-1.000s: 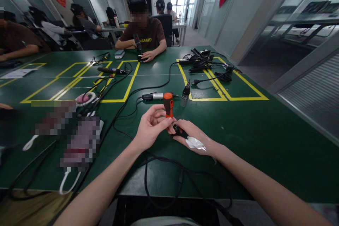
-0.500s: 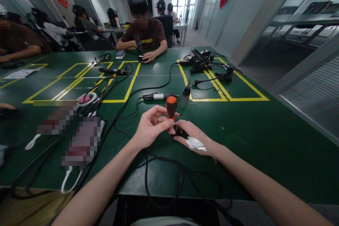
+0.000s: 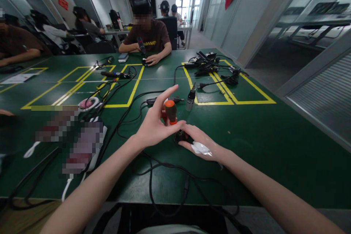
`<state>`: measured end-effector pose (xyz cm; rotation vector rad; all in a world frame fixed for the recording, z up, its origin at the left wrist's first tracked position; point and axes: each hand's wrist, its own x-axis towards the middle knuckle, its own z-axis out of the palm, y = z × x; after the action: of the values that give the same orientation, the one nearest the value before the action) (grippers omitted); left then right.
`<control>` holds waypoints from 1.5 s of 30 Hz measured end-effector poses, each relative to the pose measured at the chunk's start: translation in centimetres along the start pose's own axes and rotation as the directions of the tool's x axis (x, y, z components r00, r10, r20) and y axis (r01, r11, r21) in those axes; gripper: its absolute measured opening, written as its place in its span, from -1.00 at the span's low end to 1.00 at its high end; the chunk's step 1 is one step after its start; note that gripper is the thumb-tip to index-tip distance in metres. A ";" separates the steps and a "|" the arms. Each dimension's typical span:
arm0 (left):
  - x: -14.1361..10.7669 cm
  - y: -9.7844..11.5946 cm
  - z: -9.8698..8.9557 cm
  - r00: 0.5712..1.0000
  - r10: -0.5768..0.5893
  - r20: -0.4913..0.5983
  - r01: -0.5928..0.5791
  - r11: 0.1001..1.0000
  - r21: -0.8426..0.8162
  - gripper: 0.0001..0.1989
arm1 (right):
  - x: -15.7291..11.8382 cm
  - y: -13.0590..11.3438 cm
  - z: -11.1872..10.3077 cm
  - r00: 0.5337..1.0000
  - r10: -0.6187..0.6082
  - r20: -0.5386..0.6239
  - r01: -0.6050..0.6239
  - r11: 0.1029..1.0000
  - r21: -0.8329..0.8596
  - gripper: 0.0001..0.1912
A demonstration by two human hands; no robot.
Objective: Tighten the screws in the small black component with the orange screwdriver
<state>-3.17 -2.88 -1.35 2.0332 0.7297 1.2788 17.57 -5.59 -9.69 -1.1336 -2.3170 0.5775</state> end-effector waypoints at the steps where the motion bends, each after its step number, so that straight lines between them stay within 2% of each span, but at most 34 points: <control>1: 0.1 -0.1 -0.1 0.997 0.078 0.004 -0.078 0.993 0.085 -0.22 | 0.0 0.0 0.0 1.000 -0.003 -0.002 0.003 1.000 -0.003 -0.74; 3: 0.2 -0.4 0.1 0.971 0.239 0.021 -0.238 0.946 0.222 -0.19 | 0.0 0.1 0.2 1.000 -0.012 -0.008 0.012 1.000 0.001 -0.75; 5: 0.2 -0.8 0.5 0.936 0.352 0.023 -0.342 0.891 0.299 -0.25 | -0.1 0.2 0.3 1.000 -0.012 -0.011 0.013 1.000 0.014 -0.75; 10: 0.3 -1.2 1.4 0.917 0.398 -0.028 -0.362 0.861 0.356 -0.53 | -0.2 0.5 0.5 1.000 0.010 -0.017 -0.009 0.999 0.037 -0.76; 14: 0.5 -1.1 1.5 0.875 0.484 -0.012 -0.439 0.803 0.402 -0.78 | -0.1 0.5 0.4 1.000 -0.009 -0.009 0.009 0.999 0.038 -0.75; 16: 0.4 -1.3 1.6 0.877 0.475 -0.074 -0.415 0.824 0.385 -0.75 | -0.1 0.4 0.3 1.000 -0.009 -0.002 0.009 1.000 0.026 -0.77; 20: 0.0 -2.0 2.0 0.923 0.347 -0.167 -0.283 0.905 0.317 -0.54 | -0.1 0.4 0.3 1.000 -0.006 -0.005 0.006 1.000 0.002 -0.75; 24: 0.1 -2.0 2.1 0.930 0.323 -0.178 -0.258 0.915 0.311 -0.39 | -0.3 0.4 0.3 1.000 -0.013 -0.012 0.013 1.000 -0.006 -0.73; 27: 0.6 -1.4 1.7 0.908 0.387 -0.163 -0.307 0.876 0.372 -0.47 | -0.2 0.4 0.3 1.000 -0.014 -0.005 0.014 1.000 0.008 -0.71; 29: 1.1 -0.9 1.3 0.896 0.429 -0.114 -0.355 0.846 0.398 -0.56 | -0.2 0.4 0.3 1.000 -0.012 -0.001 0.012 1.000 0.003 -0.72; 33: 2.1 0.0 0.6 0.873 0.487 -0.020 -0.457 0.831 0.317 -0.66 | -0.2 0.3 0.2 1.000 -0.025 -0.009 0.025 0.999 -0.028 -0.74; 37: 2.9 0.5 0.7 0.850 0.525 -0.046 -0.476 0.801 0.363 -0.72 | -0.2 0.2 0.2 0.999 -0.031 -0.027 0.030 0.999 -0.022 -0.73; 43: 3.7 0.9 0.8 0.831 0.556 -0.026 -0.504 0.771 0.390 -0.97 | -0.2 0.1 0.2 1.000 -0.017 -0.013 0.016 0.999 -0.051 -0.73; 45: 4.0 1.2 0.6 0.833 0.553 0.023 -0.517 0.762 0.391 -0.88 | -0.2 0.1 0.1 1.000 -0.013 -0.012 0.012 0.999 -0.051 -0.73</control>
<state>-1.00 -0.87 1.65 2.6499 0.4683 1.6593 17.63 -5.72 -9.87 -1.1415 -2.3391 0.5080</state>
